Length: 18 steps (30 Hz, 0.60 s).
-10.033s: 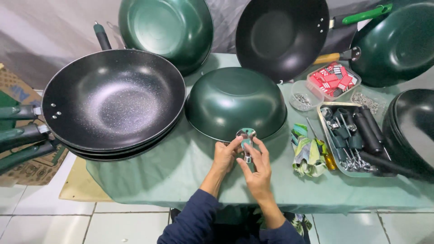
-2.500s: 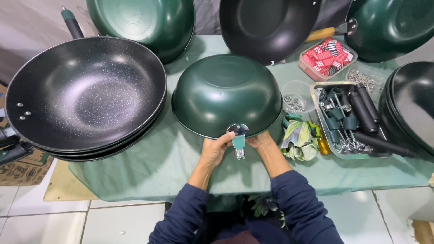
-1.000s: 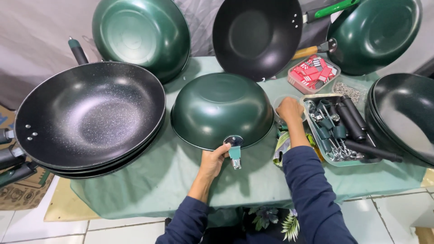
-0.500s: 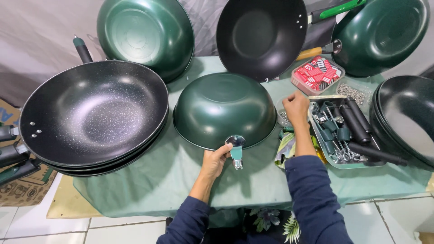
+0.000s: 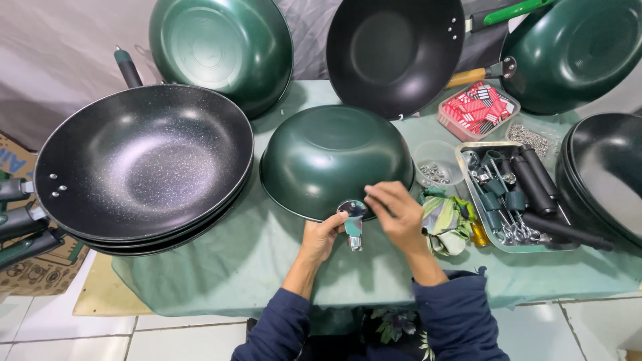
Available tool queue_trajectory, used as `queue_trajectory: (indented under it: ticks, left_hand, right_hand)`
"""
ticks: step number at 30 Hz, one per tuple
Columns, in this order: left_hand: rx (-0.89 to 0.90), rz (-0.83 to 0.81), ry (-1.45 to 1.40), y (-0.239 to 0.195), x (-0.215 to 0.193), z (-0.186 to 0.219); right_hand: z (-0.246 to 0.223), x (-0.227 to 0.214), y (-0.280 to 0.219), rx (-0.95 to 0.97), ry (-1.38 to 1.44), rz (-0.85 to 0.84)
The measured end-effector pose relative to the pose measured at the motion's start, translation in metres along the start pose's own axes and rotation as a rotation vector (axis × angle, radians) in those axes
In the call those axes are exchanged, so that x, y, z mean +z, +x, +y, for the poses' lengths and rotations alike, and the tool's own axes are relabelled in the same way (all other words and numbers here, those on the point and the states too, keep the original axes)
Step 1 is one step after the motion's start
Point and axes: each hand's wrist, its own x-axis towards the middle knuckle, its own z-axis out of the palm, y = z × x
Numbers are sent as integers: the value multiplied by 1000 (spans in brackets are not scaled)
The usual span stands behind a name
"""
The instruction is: Assembling a handle bracket onto a wok using a screwdriver and screws
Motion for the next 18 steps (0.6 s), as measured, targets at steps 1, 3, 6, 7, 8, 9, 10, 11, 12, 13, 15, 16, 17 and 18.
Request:
queue_trajectory:
  ticks: [1, 3, 6, 7, 8, 9, 10, 11, 12, 13, 15, 16, 17, 18]
  left_hand:
    - [2, 0, 0, 3, -2, -3]
    - [13, -5, -5, 6, -8, -10]
    - [17, -11, 3, 6, -8, -10]
    - [17, -9, 3, 8, -11, -14]
    - [13, -15, 1, 10, -15, -18]
    - [9, -22, 0, 12, -18, -22]
    - [9, -21, 1, 6, -9, -12]
    - [8, -21, 1, 0, 1, -2]
    - [8, -19, 0, -6, 10, 7]
    - [9, -17, -1, -3, 6, 3]
    - [12, -18, 3, 3, -3, -6]
    - [13, -16, 3, 7, -10, -13]
    - [9, -16, -1, 11, -17, -21]
    - [5, -17, -6, 15, -24, -28]
  right_hand:
    - [-6, 3, 1, -2, 1, -1]
    - [-19, 10, 3, -69, 37, -26]
    - [-16, 12, 1, -127, 44, -26]
    - [-15, 13, 0, -126, 46, -27]
    - [-14, 13, 0, -153, 25, -29]
    - [-13, 14, -1, -179, 4, -30]
    - [-13, 14, -1, -178, 5, -30]
    - [-12, 15, 0, -178, 17, -29]
    - [-12, 15, 0, -178, 30, -30]
    - [-14, 15, 1, -178, 32, -32]
    - [-17, 15, 4, -172, 60, -46]
    - [-16, 14, 3, -171, 62, -47]
    - [-16, 14, 3, -170, 53, -53]
    - [-15, 14, 2, -168, 44, -60]
